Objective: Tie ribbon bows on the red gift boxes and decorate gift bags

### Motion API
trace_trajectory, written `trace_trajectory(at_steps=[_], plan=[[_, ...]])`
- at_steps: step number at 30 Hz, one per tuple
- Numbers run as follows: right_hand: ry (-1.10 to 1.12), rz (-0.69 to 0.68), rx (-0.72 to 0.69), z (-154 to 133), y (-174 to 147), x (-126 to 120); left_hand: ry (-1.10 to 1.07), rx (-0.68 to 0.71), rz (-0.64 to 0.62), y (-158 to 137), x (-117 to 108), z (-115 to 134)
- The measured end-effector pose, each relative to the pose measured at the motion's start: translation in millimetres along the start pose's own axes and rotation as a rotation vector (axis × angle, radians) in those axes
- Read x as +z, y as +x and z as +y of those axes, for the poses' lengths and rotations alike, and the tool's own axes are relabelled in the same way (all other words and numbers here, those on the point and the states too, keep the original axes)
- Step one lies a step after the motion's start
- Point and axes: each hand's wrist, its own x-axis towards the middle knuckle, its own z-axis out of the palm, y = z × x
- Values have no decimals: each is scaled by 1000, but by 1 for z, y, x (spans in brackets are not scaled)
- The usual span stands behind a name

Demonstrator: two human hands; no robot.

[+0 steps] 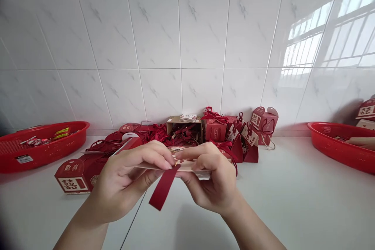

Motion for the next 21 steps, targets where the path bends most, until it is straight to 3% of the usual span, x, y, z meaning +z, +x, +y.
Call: trace_trajectory(at_steps=[9, 15, 21], plan=[[40, 71, 31, 7, -4, 8, 85, -87, 36, 1, -2, -1], [128, 42, 152, 7, -8, 11, -28, -277, -15, -1, -9, -1], [128, 69, 227, 8, -11, 14, -185, -353, 127, 2, -2, 2]])
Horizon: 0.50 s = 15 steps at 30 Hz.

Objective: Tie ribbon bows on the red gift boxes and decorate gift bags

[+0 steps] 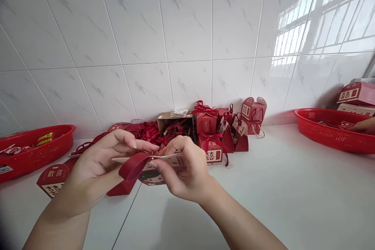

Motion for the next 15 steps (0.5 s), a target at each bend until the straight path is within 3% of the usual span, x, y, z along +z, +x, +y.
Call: trace_trajectory(at_steps=[4, 10, 15], plan=[[59, 5, 114, -3, 1, 2, -58, -69, 120, 2, 3, 0], [102, 22, 216, -7, 4, 5, -97, -98, 73, 6, -4, -6], [172, 36, 337, -5, 8, 7, -109, -100, 144, 7, 4, -7]])
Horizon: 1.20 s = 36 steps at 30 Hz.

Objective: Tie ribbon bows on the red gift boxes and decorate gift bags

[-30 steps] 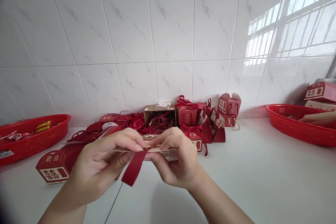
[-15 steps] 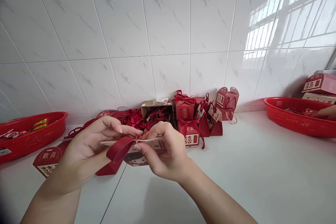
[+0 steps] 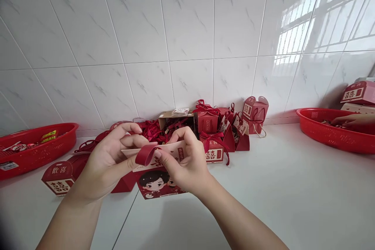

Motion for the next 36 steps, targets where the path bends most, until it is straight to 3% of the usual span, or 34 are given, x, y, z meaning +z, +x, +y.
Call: trace_trajectory(at_steps=[6, 9, 11, 14, 16, 19, 21, 26, 31, 36], plan=[[59, 28, 135, 4, 0, 2, 103, 1, -47, 4, -3, -3], [37, 30, 220, 7, 1, 1, 124, 40, 32, 5, -8, -4], [-4, -8, 264, 11, 3, -4, 81, 86, 152, 6, -11, -3], [-40, -41, 382, 19, 8, -14, -65, 284, 444, 13, -17, -4], [56, -64, 506, 26, 9, -18, -161, 408, 608, 17, -20, -6], [344, -190, 624, 35, 2, -11, -236, 449, 715, 22, -18, -11], [495, -204, 666, 38, -6, -2, -237, 434, 722, 23, -15, -13], [559, 45, 650, 41, -13, 12, -38, 387, 655, 20, -20, -15], [514, 169, 611, 34, 4, -4, 523, 523, 673, 14, -42, -13], [492, 186, 676, 26, 17, -21, 713, 577, 519, 11, -47, -10]])
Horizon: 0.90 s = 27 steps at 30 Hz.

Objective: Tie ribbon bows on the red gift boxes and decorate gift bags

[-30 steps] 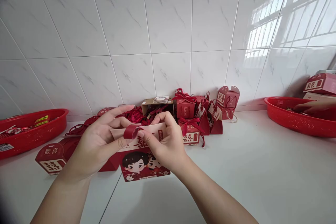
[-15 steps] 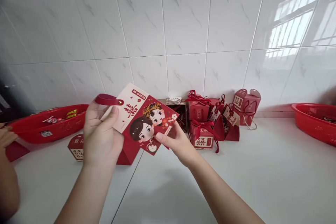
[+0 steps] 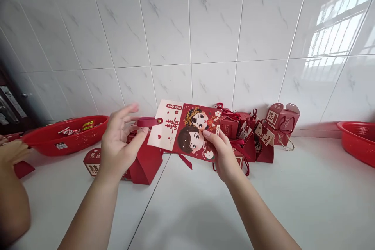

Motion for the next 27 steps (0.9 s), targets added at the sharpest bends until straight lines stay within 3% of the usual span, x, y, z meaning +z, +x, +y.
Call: trace_trajectory(at_steps=[3, 8, 12, 20, 25, 27], plan=[[21, -2, -18, -5, 1, -2, 14, 10, -82, -1, 1, 3], [134, 68, -99, -7, 2, 0, -168, -246, -178, -3, 5, 8], [170, 193, -180, -8, 2, 0, -353, -325, -266, -5, 7, 12], [218, 251, -175, -12, 3, 1, -461, -216, -210, -11, 19, 15], [159, 242, -154, -23, 4, -1, -252, -99, -179, -14, 27, 10], [46, 267, -217, -39, 4, -10, -127, -54, -155, -12, 27, 6]])
